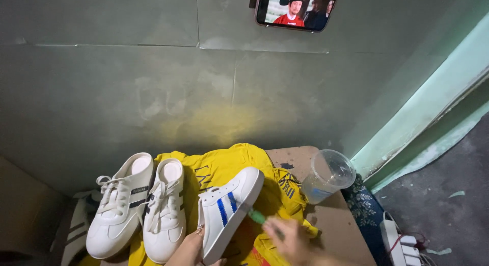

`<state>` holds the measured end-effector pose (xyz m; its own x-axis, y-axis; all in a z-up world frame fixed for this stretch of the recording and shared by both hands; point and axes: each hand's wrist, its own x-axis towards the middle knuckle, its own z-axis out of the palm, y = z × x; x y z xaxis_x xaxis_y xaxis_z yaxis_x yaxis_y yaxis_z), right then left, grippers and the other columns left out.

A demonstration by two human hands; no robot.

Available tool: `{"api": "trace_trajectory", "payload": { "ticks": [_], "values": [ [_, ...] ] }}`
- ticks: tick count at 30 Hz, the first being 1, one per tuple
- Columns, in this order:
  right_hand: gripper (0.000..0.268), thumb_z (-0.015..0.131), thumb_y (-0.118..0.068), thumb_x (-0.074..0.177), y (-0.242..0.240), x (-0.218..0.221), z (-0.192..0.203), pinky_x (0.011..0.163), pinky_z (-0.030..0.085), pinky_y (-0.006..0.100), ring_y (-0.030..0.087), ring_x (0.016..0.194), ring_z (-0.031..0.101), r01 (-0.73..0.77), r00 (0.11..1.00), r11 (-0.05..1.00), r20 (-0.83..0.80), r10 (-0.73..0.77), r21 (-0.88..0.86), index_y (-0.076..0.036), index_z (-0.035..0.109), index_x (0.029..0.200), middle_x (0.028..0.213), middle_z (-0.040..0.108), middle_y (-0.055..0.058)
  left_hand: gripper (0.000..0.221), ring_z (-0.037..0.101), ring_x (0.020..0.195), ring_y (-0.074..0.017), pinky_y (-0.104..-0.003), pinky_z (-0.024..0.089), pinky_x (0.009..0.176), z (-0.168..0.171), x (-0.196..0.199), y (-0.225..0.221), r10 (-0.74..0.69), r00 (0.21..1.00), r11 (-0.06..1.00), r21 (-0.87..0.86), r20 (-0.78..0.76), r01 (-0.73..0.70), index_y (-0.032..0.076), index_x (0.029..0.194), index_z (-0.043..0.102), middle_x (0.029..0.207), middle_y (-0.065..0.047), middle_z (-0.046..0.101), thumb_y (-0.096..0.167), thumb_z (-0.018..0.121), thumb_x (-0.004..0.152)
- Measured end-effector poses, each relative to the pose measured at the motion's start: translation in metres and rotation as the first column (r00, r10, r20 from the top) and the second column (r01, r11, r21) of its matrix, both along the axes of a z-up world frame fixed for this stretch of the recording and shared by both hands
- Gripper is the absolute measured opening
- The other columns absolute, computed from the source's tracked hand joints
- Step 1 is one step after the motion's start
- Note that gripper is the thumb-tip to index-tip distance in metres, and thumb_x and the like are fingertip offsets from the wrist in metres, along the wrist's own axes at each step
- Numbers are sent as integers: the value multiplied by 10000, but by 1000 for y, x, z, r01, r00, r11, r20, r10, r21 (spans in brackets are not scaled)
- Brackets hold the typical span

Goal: Cleaning the soles of multiple white sneakers using a toothbrush and cleaning solution from a plastic cup.

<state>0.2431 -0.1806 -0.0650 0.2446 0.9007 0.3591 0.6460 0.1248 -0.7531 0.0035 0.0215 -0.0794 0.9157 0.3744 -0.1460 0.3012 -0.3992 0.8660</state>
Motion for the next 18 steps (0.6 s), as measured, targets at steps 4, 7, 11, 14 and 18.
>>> {"api": "trace_trajectory", "payload": {
  "ticks": [4, 7, 11, 14, 18],
  "values": [
    [239, 607, -264, 1015, 3, 20, 1, 410, 302, 263, 54, 448, 433, 319, 946, 947, 45, -320, 29, -101, 724, 884, 576, 560, -47, 945, 651, 1253, -129, -281, 474, 1097, -9, 0, 1, -10, 997, 999, 52, -76, 14, 236, 1510, 457, 1418, 31, 665, 574, 883, 737],
    [203, 600, -170, 1020, -4, -1, -10, 312, 457, 254, 104, 426, 571, -12, 1000, 999, 28, 11, 43, -68, 725, 897, 650, 651, -4, 764, 731, 1174, -145, -274, 511, 1020, -15, 0, 1, -14, 975, 997, 83, 221, -5, 157, 1365, 629, 1285, -9, 765, 528, 882, 746],
    [282, 544, -167, 1072, 3, 11, -6, 311, 365, 218, 71, 391, 452, -102, 987, 990, 131, 89, 97, -56, 716, 878, 587, 549, -32, 558, 737, 938, -72, -235, 581, 845, 13, -1, -10, 89, 987, 995, -59, 136, -82, 188, 1211, 724, 1046, 36, 820, 385, 861, 706],
    [287, 534, -164, 1076, 6, 27, -11, 303, 282, 186, 51, 375, 406, 67, 997, 998, -47, -66, 18, -65, 691, 857, 558, 528, -50, 537, 718, 901, -82, -238, 582, 791, 23, -4, -15, 132, 980, 987, -112, 151, -116, 147, 1227, 713, 1020, 8, 811, 322, 808, 728],
    [267, 516, -172, 1085, -2, -3, -5, 229, 383, 250, 74, 349, 444, -156, 956, 986, 259, 136, 55, -65, 679, 903, 574, 531, -36, 609, 769, 925, -82, -236, 607, 805, 16, -4, -13, 174, 980, 978, -137, 99, -160, 160, 1243, 741, 1041, 5, 837, 409, 871, 703]
  ]
}}
